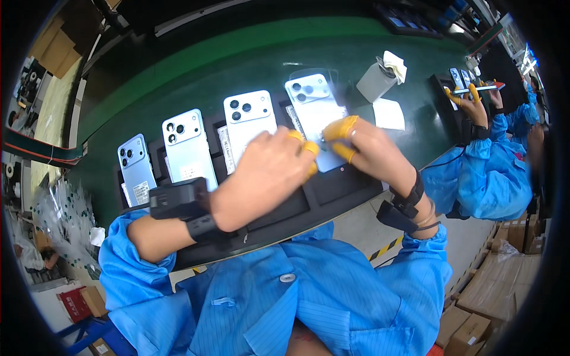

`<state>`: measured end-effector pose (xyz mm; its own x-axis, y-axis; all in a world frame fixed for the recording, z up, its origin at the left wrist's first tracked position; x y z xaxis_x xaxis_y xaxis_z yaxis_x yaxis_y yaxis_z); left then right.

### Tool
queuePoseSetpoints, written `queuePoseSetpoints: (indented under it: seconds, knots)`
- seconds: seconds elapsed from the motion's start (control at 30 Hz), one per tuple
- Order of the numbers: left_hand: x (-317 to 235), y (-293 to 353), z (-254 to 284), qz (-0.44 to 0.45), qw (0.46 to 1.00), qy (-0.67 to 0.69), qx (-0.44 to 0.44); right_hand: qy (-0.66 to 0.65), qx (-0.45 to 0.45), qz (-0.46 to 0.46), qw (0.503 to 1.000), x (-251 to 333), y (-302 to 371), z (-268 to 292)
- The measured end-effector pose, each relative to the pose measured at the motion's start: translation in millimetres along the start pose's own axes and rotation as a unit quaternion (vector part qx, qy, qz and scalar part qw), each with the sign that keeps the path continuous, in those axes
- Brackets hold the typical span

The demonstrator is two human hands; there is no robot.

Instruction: Cleaning and inspecting multiple smartphones on a factory assembly line.

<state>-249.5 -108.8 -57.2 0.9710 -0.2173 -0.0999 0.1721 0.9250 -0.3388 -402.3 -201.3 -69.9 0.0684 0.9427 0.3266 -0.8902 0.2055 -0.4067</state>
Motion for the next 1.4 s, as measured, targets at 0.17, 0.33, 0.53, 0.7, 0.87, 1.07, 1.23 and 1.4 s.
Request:
queuePoseSetpoints:
  seconds: [0.17, 0.33, 0.53, 0.7, 0.87, 1.07, 1.23, 1.4]
  knots:
    - [-31.4, -9.4, -28.3, 0.003, 0.987, 0.084, 0.134, -0.043, 0.064, -0.045, 0.996, 12.4, 0.7, 4.6]
    - [-26.3, -19.9, -19.7, -0.081, 0.985, 0.076, 0.129, -0.081, 0.065, -0.051, 0.993, 8.0, 3.7, 0.3]
    - [-19.4, -30.2, -12.7, -0.048, 0.992, 0.1, 0.06, -0.04, 0.043, -0.017, 0.998, 1.5, 6.8, -9.9]
    - [-22.3, -13.4, -13.0, -0.092, 0.978, 0.149, 0.112, -0.076, -0.029, -0.024, 0.996, -9.3, 1.4, -3.4]
    - [-24.5, -0.1, -12.7, -0.094, 0.975, 0.186, 0.071, -0.133, -0.039, -0.112, 0.984, -28.2, -9.1, 2.2]
    - [-27.0, -12.5, -12.7, -0.091, 0.981, 0.125, 0.12, -0.052, -0.104, -0.129, 0.985, -29.9, -30.8, 6.6]
    - [-26.6, -9.2, -23.9, -0.101, 0.987, 0.106, 0.073, -0.155, -0.1, -0.16, 0.97, -36.6, -34.0, 4.1]
    - [-23.4, -7.7, -28.1, -0.123, 0.991, 0.052, 0.013, -0.169, -0.084, -0.182, 0.965, -38.0, -34.0, 6.7]
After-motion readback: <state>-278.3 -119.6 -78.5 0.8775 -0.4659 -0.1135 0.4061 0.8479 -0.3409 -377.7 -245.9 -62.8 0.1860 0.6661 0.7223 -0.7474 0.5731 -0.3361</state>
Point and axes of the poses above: each hand's wrist, its own y-axis away from the middle knuckle, its own z-axis out of the back of the hand, x = y × z, the point moved 4 cm from there along -y, towards the middle knuckle, and after that the axes turned 14 degrees about z, right-handed, at the moved point
